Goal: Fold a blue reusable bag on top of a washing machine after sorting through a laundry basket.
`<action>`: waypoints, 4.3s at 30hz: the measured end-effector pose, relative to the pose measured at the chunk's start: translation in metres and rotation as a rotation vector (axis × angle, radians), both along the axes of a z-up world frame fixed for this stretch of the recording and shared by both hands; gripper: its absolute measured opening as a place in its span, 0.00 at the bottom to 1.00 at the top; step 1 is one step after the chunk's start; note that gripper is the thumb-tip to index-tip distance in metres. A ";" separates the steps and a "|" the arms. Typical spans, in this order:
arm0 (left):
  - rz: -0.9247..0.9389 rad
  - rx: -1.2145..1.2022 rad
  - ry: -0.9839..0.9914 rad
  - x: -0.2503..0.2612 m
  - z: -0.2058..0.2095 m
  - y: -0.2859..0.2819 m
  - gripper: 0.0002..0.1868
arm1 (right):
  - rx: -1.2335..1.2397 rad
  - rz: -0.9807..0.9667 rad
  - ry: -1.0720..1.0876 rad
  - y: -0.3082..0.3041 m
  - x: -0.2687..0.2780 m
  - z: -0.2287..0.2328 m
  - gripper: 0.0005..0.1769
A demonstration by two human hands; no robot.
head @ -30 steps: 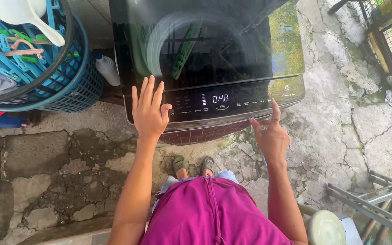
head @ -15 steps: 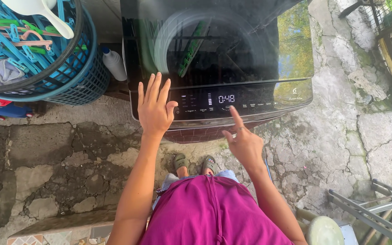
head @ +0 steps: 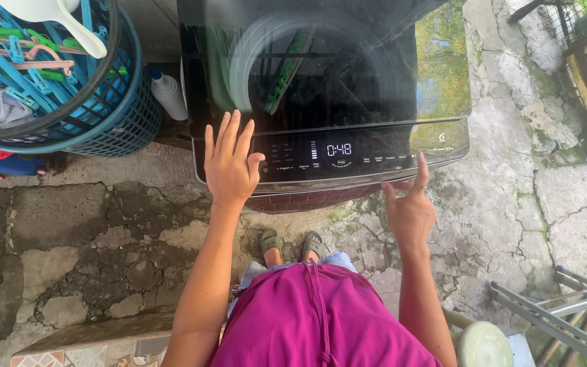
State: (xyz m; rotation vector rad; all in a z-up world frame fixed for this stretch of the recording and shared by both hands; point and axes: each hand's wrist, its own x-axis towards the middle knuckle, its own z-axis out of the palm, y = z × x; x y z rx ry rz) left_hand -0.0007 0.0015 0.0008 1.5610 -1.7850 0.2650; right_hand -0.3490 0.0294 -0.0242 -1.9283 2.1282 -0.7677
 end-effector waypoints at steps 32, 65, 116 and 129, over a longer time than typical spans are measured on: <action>0.024 -0.021 -0.017 -0.001 -0.002 -0.001 0.39 | -0.073 -0.040 -0.044 -0.011 -0.017 0.004 0.40; 0.018 0.062 0.030 -0.004 0.018 -0.007 0.41 | -0.436 0.311 0.092 -0.107 0.000 0.033 0.42; 0.114 0.140 0.008 -0.007 0.015 -0.014 0.43 | -0.349 0.292 0.062 -0.112 -0.003 0.023 0.38; 0.102 0.136 0.009 -0.006 0.017 -0.013 0.43 | -0.367 0.305 0.052 -0.111 -0.004 0.021 0.37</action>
